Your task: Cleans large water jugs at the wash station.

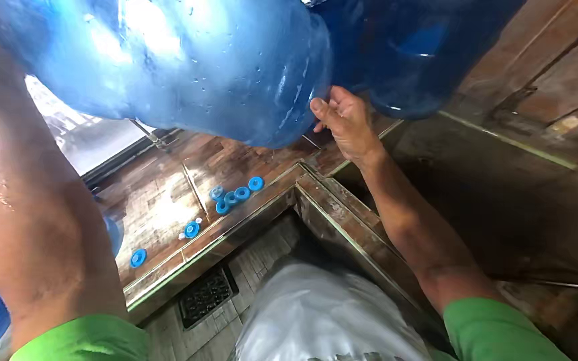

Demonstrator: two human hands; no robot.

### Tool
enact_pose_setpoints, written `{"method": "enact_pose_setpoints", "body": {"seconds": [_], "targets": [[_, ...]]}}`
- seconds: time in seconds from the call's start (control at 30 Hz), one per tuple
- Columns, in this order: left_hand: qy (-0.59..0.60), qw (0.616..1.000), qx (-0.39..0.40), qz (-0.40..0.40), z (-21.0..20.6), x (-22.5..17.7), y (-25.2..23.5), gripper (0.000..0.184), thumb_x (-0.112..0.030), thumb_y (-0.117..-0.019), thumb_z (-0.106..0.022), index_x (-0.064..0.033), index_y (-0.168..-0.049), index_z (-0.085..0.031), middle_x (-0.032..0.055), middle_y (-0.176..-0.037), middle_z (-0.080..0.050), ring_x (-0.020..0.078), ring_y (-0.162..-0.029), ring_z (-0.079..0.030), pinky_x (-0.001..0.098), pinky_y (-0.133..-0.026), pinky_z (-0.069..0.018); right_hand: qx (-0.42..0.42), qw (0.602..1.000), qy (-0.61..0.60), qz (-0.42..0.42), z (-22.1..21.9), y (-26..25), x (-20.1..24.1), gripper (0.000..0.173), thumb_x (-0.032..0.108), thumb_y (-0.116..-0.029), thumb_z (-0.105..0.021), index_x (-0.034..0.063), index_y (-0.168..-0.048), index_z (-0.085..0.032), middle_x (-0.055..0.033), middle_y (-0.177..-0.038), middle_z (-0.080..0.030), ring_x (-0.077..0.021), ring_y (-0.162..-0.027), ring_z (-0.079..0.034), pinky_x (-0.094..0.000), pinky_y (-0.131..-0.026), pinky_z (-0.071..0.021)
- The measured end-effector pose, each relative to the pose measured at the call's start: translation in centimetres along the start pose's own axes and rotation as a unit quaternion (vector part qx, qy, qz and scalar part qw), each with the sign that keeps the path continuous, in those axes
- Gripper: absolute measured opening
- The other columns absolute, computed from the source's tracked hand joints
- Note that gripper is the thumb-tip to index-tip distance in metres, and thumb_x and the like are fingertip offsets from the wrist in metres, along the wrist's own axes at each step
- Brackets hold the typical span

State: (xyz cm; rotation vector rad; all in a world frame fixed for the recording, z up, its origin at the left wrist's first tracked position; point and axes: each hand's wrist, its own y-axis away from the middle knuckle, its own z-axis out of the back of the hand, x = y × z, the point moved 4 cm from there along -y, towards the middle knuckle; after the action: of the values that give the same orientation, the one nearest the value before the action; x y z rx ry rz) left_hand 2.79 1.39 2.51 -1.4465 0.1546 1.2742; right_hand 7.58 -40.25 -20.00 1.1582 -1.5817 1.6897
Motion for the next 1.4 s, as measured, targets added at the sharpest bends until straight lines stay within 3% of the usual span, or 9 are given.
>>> {"method": "enact_pose_setpoints", "body": {"seconds": [0.07, 0.13, 0.23, 0.57, 0.9, 1.0, 1.2, 1.33, 1.4], "targets": [[0.025, 0.999, 0.033, -0.007, -0.8, 0.4, 0.6, 0.017, -0.008, -0.1063, -0.048, -0.0020, -0.116, -0.060, -0.0021, -0.099, -0.065, 0.0014, -0.091, -0.063, 0.0214, -0.086, -0.0541, -0.020, 0.999, 0.024, 0.004, 1.0, 0.6, 0.6, 0.036, 0.028, -0.0990, -0.067, 0.0011, -0.123, -0.061, -0.0024, -0.099, -0.071, -0.0086, -0.082, -0.069, -0.0258, -0.071, -0.0596], [0.022, 0.999, -0.006, 0.036, -2.7, 1.0, -0.2, 0.014, -0.016, -0.1055, -0.050, -0.0073, -0.111, -0.059, -0.0026, -0.095, -0.067, 0.0024, -0.087, -0.065, 0.0231, -0.081, -0.0562, -0.042, 0.998, 0.052, 0.009, 2.1, 1.0, 1.2, 0.039, 0.031, -0.0981, -0.068, 0.0013, -0.122, -0.062, -0.0019, -0.098, -0.072, -0.0085, -0.082, -0.069, -0.0263, -0.070, -0.0600], [-0.008, 0.993, 0.003, 0.119, -5.2, 2.3, -0.4, 0.040, -0.034, -0.1116, -0.040, -0.0081, -0.138, -0.053, -0.0011, -0.119, -0.066, 0.0005, -0.105, -0.063, 0.0225, -0.093, -0.0529, -0.081, 0.993, 0.090, 0.003, 3.7, 1.5, 2.9, 0.037, 0.031, -0.0965, -0.070, 0.0027, -0.120, -0.063, 0.0008, -0.096, -0.071, -0.0049, -0.079, -0.067, -0.0235, -0.068, -0.0580], [0.195, 0.961, 0.194, 0.019, -13.6, 4.7, 0.9, 0.026, -0.017, -0.1129, -0.025, -0.0168, -0.121, -0.050, -0.0120, -0.102, -0.064, -0.0084, -0.098, -0.061, 0.0132, -0.089, -0.0519, -0.138, 0.972, 0.187, 0.043, 7.9, 4.6, 7.5, 0.036, 0.029, -0.0959, -0.071, 0.0037, -0.120, -0.062, 0.0042, -0.097, -0.071, -0.0011, -0.080, -0.068, -0.0194, -0.069, -0.0593], [0.257, 0.962, 0.049, 0.076, -19.7, 6.6, 3.6, 0.045, -0.049, -0.1046, -0.054, -0.0082, -0.122, -0.065, 0.0034, -0.106, -0.074, 0.0141, -0.098, -0.072, 0.0373, -0.089, -0.0609, -0.233, 0.950, 0.202, 0.045, 13.2, 11.0, 7.1, 0.043, 0.030, -0.0939, -0.070, 0.0044, -0.126, -0.059, 0.0046, -0.104, -0.071, -0.0036, -0.091, -0.069, -0.0239, -0.079, -0.0601], [0.296, 0.951, 0.067, 0.057, -21.5, 7.0, 5.9, 0.041, -0.049, -0.1048, -0.053, -0.0117, -0.118, -0.064, 0.0001, -0.098, -0.072, 0.0098, -0.090, -0.070, 0.0317, -0.080, -0.0603, -0.255, 0.949, 0.185, 0.022, 15.2, 12.2, 5.9, 0.048, 0.035, -0.0936, -0.071, 0.0047, -0.128, -0.057, 0.0013, -0.107, -0.072, -0.0078, -0.097, -0.070, -0.0293, -0.086, -0.0607], [0.345, 0.935, 0.064, 0.053, -24.0, 4.0, 7.1, 0.041, -0.037, -0.1094, -0.048, -0.0022, -0.131, -0.052, 0.0087, -0.106, -0.071, 0.0179, -0.098, -0.071, 0.0375, -0.090, -0.0604, -0.270, 0.947, 0.163, -0.055, 17.5, 13.6, 3.7, 0.059, 0.042, -0.0925, -0.072, 0.0054, -0.135, -0.054, -0.0001, -0.116, -0.071, -0.0085, -0.105, -0.069, -0.0303, -0.092, -0.0601], [0.273, 0.960, 0.020, 0.055, -25.0, 1.6, 9.8, 0.032, -0.032, -0.1106, -0.046, -0.0024, -0.112, -0.058, 0.0000, -0.082, -0.067, 0.0088, -0.073, -0.067, 0.0300, -0.071, -0.0602, -0.285, 0.940, 0.164, -0.089, 18.6, 16.5, 3.5, 0.048, 0.040, -0.0952, -0.070, 0.0137, -0.134, -0.058, 0.0073, -0.116, -0.069, -0.0031, -0.106, -0.067, -0.0286, -0.095, -0.0578], [0.236, 0.970, -0.017, 0.053, -24.6, 0.4, 11.4, 0.037, -0.030, -0.1093, -0.050, 0.0041, -0.118, -0.060, 0.0041, -0.081, -0.069, 0.0096, -0.069, -0.068, 0.0291, -0.065, -0.0608, -0.209, 0.963, 0.154, -0.073, 18.9, 18.1, 2.1, 0.041, 0.036, -0.1017, -0.061, 0.0122, -0.135, -0.057, 0.0037, -0.124, -0.067, -0.0062, -0.115, -0.063, -0.0316, -0.101, -0.0542]]}}
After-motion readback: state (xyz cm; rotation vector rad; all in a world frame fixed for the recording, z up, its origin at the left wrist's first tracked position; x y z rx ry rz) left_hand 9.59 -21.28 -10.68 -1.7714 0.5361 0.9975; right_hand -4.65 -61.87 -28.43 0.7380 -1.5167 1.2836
